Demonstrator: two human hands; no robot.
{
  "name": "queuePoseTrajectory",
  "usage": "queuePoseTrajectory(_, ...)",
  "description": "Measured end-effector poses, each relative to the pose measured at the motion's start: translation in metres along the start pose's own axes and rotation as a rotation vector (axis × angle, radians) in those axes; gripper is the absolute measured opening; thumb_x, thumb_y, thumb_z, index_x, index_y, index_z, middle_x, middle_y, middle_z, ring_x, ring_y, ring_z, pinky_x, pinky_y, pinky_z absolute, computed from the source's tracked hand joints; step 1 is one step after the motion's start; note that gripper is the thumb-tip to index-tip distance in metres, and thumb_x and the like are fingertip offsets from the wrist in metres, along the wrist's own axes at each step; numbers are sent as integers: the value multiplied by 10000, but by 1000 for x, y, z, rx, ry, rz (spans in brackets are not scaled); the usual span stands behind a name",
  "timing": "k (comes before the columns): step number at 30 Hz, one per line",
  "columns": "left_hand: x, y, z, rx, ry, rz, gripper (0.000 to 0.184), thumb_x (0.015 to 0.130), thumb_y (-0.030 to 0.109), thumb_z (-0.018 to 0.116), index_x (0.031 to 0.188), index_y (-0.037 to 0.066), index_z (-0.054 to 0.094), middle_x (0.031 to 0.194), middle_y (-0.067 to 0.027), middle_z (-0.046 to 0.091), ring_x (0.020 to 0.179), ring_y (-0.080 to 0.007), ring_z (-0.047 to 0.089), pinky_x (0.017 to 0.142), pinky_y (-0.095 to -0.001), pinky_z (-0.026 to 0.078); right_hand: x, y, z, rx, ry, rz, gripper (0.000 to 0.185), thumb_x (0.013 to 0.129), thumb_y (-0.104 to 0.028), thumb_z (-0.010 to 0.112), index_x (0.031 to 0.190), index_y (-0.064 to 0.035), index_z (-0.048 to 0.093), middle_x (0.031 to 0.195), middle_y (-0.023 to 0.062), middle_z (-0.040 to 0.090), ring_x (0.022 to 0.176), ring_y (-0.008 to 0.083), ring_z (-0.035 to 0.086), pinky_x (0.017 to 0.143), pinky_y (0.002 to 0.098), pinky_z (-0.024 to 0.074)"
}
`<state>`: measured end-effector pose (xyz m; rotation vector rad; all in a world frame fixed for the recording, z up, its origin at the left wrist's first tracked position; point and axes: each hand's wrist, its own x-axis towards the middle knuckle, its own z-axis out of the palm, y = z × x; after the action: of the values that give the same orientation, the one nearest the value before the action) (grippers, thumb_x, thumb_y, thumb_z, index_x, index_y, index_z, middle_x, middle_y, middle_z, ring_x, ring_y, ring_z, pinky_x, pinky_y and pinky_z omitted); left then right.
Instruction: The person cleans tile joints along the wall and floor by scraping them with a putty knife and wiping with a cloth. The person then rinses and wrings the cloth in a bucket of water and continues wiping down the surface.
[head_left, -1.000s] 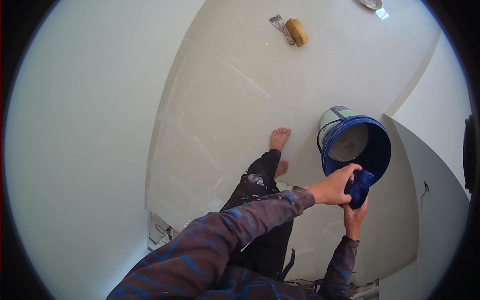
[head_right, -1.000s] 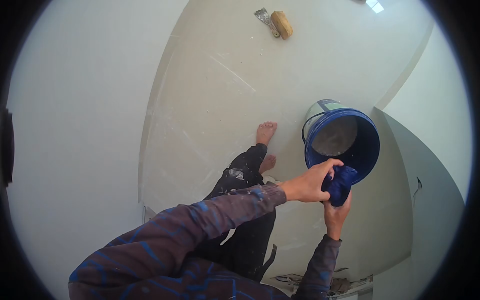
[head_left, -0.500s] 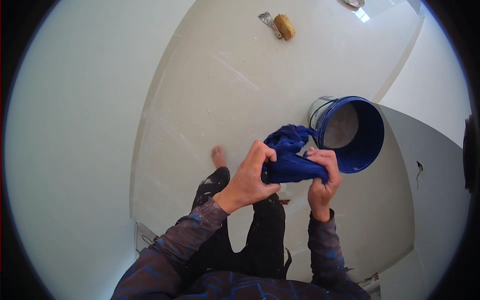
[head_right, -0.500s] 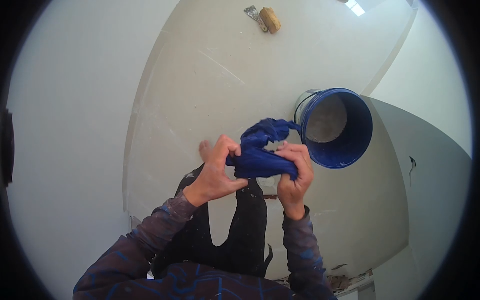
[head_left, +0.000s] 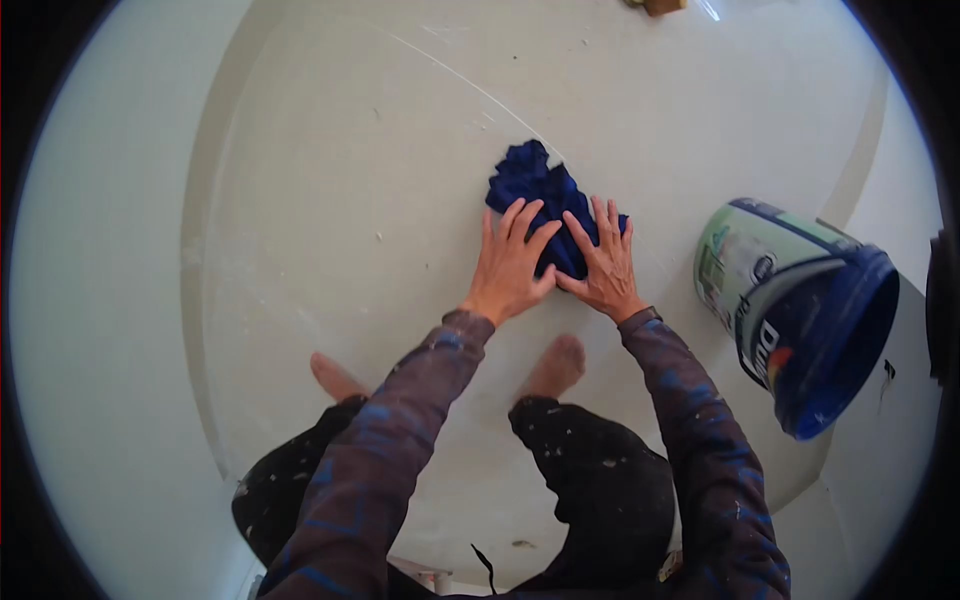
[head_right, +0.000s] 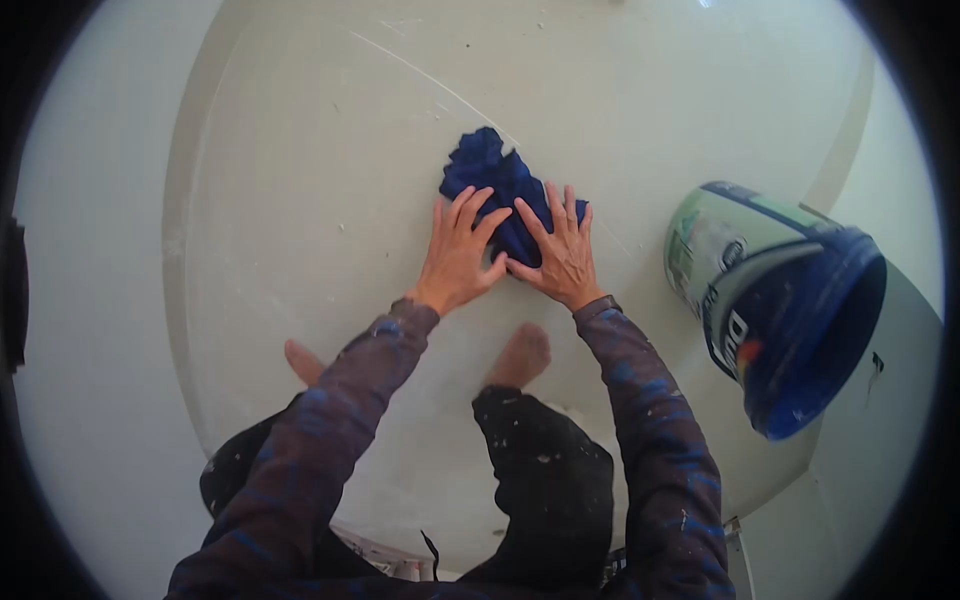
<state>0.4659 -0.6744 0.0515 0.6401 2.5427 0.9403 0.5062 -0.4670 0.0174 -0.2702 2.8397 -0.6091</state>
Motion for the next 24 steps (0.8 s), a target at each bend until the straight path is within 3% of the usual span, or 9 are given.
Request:
queuePoseTrajectory(1, 5, -14, 2, 38, 135, -43, 574, 843, 195, 819, 1368, 194, 589, 1536, -132, 414, 1494, -399, 328, 1231, -671, 231, 19, 5, 19, -18, 18, -3, 933, 781, -428, 808, 1617, -286, 418, 1712, 193, 250, 1576, 463, 233, 1205, 702, 242)
queuePoseTrajectory(5, 23, -66, 26, 70, 86, -8, 657, 848, 336, 844, 1432, 231, 562, 1595, -136, 345, 1519, -435, 254, 1212, -706, 220, 77, 19, 36, -72, 161, -3, 849, 769, -562, 731, 1546, -276, 544, 1644, 166, 420, 1548, 379, 359, 1217, 621, 247)
queuePoseTrajectory(7, 43, -95, 31, 94, 284, -22, 650, 851, 412, 836, 1417, 234, 572, 1568, -133, 371, 1496, -419, 293, 1217, -691, 224, 126, 31, 25, -13, 100, -248, 828, 777, -551, 718, 1536, -266, 551, 1642, 172, 411, 1541, 396, 359, 1220, 608, 254)
queuePoseTrajectory(14, 138, -207, -62, 393, 735, -285, 473, 1002, 313, 684, 1416, 121, 562, 1489, -212, 473, 1380, -431, 446, 1160, -572, 342, 371, -46, 39, 12, 334, -544, 645, 892, -475, 666, 1479, -221, 585, 1496, 182, 553, 1444, 401, 450, 1192, 569, 321)
queuePoseTrajectory(15, 140, -234, -76, 365, 823, -292, 469, 971, 287, 711, 1390, 129, 573, 1468, -207, 505, 1356, -422, 474, 1148, -562, 366, 391, -72, 48, 67, 401, -509, 598, 893, -426, 662, 1444, -196, 617, 1453, 161, 579, 1414, 381, 470, 1177, 568, 326)
queuePoseTrajectory(17, 124, -275, -106, 327, 882, -351, 460, 931, 182, 722, 1343, 53, 563, 1367, -222, 543, 1281, -442, 497, 1100, -526, 391, 400, -127, 70, 136, 446, -445, 572, 872, -409, 685, 1378, -145, 649, 1389, 158, 619, 1346, 341, 522, 1170, 566, 337)
queuePoseTrajectory(20, 44, -318, -122, 357, 810, -525, 457, 867, 123, 745, 1260, -2, 548, 1241, -227, 569, 1186, -443, 523, 1047, -517, 417, 360, -180, 107, 329, 432, -553, 502, 820, -329, 734, 1286, -149, 687, 1338, 129, 631, 1285, 316, 560, 1164, 549, 359)
queuePoseTrajectory(22, -33, -316, -105, 84, 717, -555, 438, 851, 108, 758, 1203, -10, 527, 1144, -180, 567, 1108, -358, 532, 1017, -463, 432, 312, -185, 119, 512, 300, -682, 413, 790, -223, 750, 1196, -158, 713, 1351, 104, 628, 1241, 297, 577, 1130, 506, 378)
queuePoseTrajectory(24, -82, -256, -83, -10, 607, -520, 377, 880, 96, 752, 1147, 1, 502, 1007, -120, 503, 972, -283, 508, 925, -391, 455, 256, -173, 127, 734, 211, -744, 369, 768, -180, 782, 1133, -145, 739, 1367, 84, 629, 1222, 293, 581, 1101, 474, 393)
